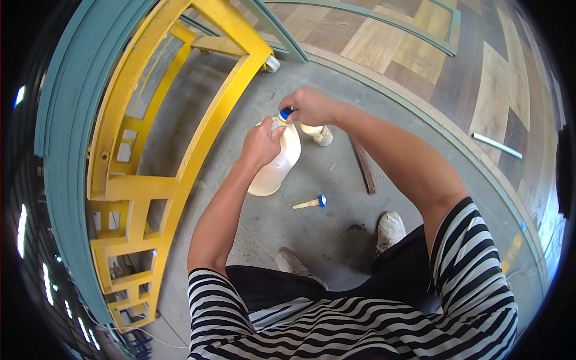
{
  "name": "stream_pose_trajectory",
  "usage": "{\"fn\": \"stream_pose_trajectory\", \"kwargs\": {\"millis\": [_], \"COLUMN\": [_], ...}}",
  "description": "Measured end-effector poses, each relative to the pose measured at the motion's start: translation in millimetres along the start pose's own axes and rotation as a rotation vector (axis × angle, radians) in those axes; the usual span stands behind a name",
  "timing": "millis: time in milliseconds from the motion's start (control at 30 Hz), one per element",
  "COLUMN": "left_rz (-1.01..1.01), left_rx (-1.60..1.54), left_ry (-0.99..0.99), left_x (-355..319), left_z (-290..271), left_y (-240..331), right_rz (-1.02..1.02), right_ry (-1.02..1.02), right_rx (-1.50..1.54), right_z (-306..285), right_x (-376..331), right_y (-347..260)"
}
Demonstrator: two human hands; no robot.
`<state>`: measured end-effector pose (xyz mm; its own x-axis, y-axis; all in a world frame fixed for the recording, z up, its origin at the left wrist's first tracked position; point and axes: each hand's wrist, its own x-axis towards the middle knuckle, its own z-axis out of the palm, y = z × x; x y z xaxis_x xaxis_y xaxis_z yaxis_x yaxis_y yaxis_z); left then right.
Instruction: Sanding panels, marking them with a pen, moving them to a conveyor, and refilling glue bottles.
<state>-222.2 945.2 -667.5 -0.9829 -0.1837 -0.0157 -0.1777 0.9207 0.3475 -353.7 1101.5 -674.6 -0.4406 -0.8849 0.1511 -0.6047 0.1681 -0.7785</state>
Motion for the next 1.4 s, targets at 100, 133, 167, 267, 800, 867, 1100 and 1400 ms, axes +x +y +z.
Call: {"fn": "stream_pose_trajectory", "kwargs": {"millis": [100,133,167,267,800,867,1100,1400], "left_rz": [0.011,0.016,-0.002,0.058,0.054,0.028,0.051,0.073], "left_rx": [-0.097,-0.140,-0.164,-0.211,-0.241,-0.230,-0.357,-0.343], "left_ry": [0.032,0.040,0.060,0.098,0.161,0.131,0.123,0.165], "left_x": [-12.5,-17.6,-22.8,-39.9,-59.4,-59.7,-63.5,-65.2], "left_z": [-3.5,-4.0,-4.6,-3.5,-1.6,-3.6,-10.0,-6.5], "left_y": [-15.6,-21.3,-27.6,-50.8,-79.9,-82.6,-92.5,-90.3], "right_rz": [-0.124,-0.187,-0.253,-0.401,0.101,0.109,-0.355,-0.238], "right_ry": [-0.001,-0.027,-0.056,-0.103,0.069,-0.002,-0.096,-0.073], "right_rx": [-0.105,-0.153,-0.198,-0.243,-0.503,-0.430,-0.443,-0.656], "right_z": [9.5,13.4,17.5,31.4,86.1,80.6,63.0,78.4], "right_x": [3.2,4.5,5.7,7.0,30.8,34.0,32.9,27.6], "right_y": [-16.9,-21.0,-25.9,-41.1,-88.3,-89.1,-70.5,-82.0]}}
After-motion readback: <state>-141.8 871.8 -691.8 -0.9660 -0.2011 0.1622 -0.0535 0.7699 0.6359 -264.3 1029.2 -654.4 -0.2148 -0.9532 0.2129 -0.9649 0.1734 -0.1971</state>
